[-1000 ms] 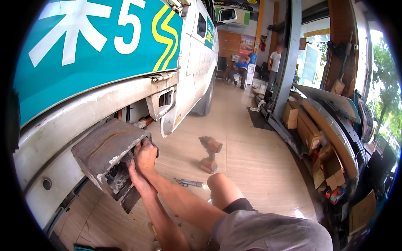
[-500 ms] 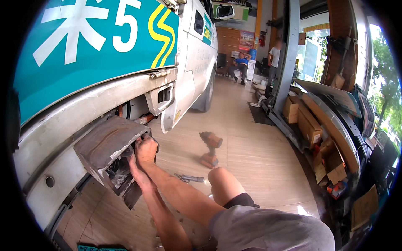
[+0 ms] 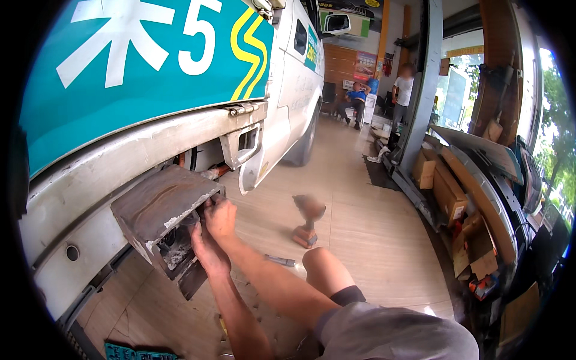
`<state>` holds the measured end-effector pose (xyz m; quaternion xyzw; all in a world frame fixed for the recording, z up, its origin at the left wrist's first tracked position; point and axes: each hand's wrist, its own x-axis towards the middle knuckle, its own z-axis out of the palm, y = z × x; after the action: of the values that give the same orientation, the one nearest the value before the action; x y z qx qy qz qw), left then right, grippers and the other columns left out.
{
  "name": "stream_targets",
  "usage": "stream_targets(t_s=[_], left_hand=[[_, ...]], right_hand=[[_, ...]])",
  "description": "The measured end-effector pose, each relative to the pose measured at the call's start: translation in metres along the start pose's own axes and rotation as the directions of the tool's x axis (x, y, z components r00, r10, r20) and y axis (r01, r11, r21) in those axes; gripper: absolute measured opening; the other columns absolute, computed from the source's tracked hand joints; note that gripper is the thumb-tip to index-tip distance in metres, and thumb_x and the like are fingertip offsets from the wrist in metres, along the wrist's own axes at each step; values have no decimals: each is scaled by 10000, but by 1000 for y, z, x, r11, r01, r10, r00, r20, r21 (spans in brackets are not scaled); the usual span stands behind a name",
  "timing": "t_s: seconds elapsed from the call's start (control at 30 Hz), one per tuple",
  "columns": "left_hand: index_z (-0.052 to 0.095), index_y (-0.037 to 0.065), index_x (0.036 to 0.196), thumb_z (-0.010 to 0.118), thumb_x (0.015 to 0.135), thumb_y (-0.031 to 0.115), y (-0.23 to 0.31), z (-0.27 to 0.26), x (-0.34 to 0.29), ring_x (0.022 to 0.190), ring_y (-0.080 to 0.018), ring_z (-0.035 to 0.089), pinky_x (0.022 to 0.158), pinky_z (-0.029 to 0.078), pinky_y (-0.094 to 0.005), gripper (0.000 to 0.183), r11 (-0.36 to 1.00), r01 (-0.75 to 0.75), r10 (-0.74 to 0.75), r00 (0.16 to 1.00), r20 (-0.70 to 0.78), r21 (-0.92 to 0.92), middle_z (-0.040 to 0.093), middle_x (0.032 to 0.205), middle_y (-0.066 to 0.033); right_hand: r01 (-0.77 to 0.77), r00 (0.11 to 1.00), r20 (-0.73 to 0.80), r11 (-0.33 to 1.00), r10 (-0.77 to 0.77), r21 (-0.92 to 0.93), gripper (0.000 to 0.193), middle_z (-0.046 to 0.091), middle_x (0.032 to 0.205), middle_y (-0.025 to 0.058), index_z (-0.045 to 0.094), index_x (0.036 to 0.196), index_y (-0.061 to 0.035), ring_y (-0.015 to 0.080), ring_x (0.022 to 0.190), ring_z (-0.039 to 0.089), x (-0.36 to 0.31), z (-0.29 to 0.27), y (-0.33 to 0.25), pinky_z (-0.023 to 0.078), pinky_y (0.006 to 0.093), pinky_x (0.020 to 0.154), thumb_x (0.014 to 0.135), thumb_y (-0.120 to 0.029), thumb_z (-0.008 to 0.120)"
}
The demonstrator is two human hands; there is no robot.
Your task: The person repairs the charging port of a vehicle by removing screws from a metal housing, detaching and cleaning the internal components by hand, and then reassembling the port with the screws.
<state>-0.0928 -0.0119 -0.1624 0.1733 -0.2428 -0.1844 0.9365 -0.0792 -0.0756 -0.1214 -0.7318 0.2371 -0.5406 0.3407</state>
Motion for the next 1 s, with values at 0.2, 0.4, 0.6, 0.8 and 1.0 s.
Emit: stream_targets(t_s=[0.2, 0.4, 0.6, 0.8, 1.0], left_hand=[[394, 86, 1490, 488, 983, 351, 4, 6, -4, 1377, -255, 413, 1128, 326, -408, 580, 1000, 18, -18, 999, -34, -5, 428, 1505, -111], [369, 99, 1507, 494, 980, 356, 3, 4, -2, 1391, -265, 398, 1136, 319, -413, 599, 1000, 18, -18, 1000, -18, 1, 412, 1515, -113], [353, 95, 1513, 499, 979, 368, -1, 0, 0, 1391, -269, 401, 1136, 321, -415, 617, 999, 20, -21, 1000, -22, -31, 403, 1520, -119], [355, 86, 1512, 500, 979, 379, 1, 7, -1, 1381, -273, 412, 1127, 329, -413, 626, 1000, 11, -10, 998, -65, 5, 411, 1512, -126], [411, 44, 1463, 499, 982, 334, 2, 9, -1, 1339, -275, 451, 1108, 349, -409, 569, 999, -8, 6, 997, -75, -31, 464, 1457, -140]], right_hand=[[26, 990, -143, 992, -8, 120, 166, 676, 849, 270, 709, 1027, -8, 438, 800, 676, -9, 11, 3, 528, 453, 712, 915, -113, 646], [72, 987, -145, 995, -62, 65, 166, 677, 835, 259, 705, 1001, 17, 415, 750, 666, -7, 10, 6, 531, 426, 710, 898, -107, 663], [68, 993, -98, 997, -70, -26, 148, 673, 837, 275, 702, 953, 20, 439, 791, 684, -6, 9, 5, 535, 449, 704, 882, -102, 654], [93, 985, -144, 995, -97, -34, 157, 662, 799, 274, 701, 908, 4, 462, 781, 669, -3, 12, 7, 531, 479, 677, 892, -145, 657], [63, 994, -80, 995, -69, -78, 134, 656, 823, 290, 690, 922, 32, 475, 805, 663, -2, 10, 5, 530, 477, 694, 868, -78, 635]])
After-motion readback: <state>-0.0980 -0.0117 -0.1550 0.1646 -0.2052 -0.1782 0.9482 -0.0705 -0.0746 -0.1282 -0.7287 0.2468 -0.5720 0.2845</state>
